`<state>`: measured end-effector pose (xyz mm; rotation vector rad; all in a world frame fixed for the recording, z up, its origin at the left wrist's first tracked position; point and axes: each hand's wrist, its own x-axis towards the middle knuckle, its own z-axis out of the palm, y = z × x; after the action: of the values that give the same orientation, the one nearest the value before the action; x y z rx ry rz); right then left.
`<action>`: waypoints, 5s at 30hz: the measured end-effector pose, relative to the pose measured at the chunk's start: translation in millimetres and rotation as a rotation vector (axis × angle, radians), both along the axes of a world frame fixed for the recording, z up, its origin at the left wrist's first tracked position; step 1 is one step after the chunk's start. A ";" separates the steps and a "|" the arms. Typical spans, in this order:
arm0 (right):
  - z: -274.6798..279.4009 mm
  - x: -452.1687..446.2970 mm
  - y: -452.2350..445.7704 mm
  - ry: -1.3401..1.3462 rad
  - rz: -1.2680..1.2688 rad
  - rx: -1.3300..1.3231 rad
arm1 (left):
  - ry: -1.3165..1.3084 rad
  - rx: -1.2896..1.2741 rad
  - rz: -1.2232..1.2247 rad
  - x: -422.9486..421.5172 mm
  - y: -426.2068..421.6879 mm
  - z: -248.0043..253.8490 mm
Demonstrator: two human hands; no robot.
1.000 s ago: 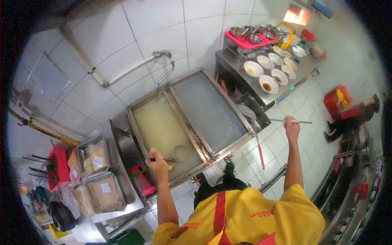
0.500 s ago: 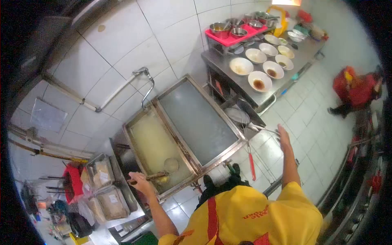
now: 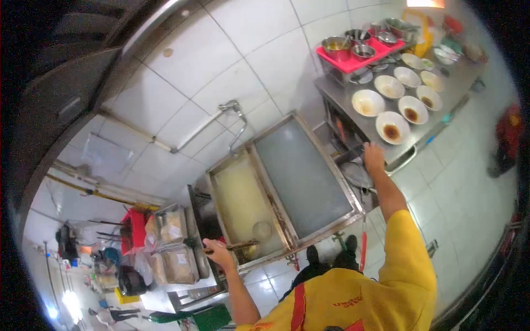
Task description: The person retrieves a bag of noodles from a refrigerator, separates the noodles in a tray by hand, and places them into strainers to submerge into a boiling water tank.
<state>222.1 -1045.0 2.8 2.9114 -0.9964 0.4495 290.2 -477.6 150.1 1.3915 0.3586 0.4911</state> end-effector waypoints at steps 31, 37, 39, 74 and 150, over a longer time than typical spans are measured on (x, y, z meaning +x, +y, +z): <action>-26.9 14.3 -8.9 0.317 0.351 -0.348 | 0.005 0.093 -0.010 -8.5 -12.9 18.7; -33.4 15.5 -19.0 0.240 0.357 -0.274 | -0.006 0.083 -0.012 -8.6 -12.7 17.8; -19.6 12.5 -20.5 -0.054 0.325 -0.226 | -0.013 0.044 -0.060 -8.9 -10.5 16.9; -62.4 -208.4 87.1 -0.095 -0.104 0.628 | 0.016 0.100 -0.096 11.6 -18.4 15.0; 28.9 22.7 413.2 -0.115 0.988 0.796 | -0.100 0.152 -0.236 -8.6 15.4 -27.5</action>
<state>244.8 -631.8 31.7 3.9634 0.5286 0.2418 281.7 -462.2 122.6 1.5277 0.0744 0.3978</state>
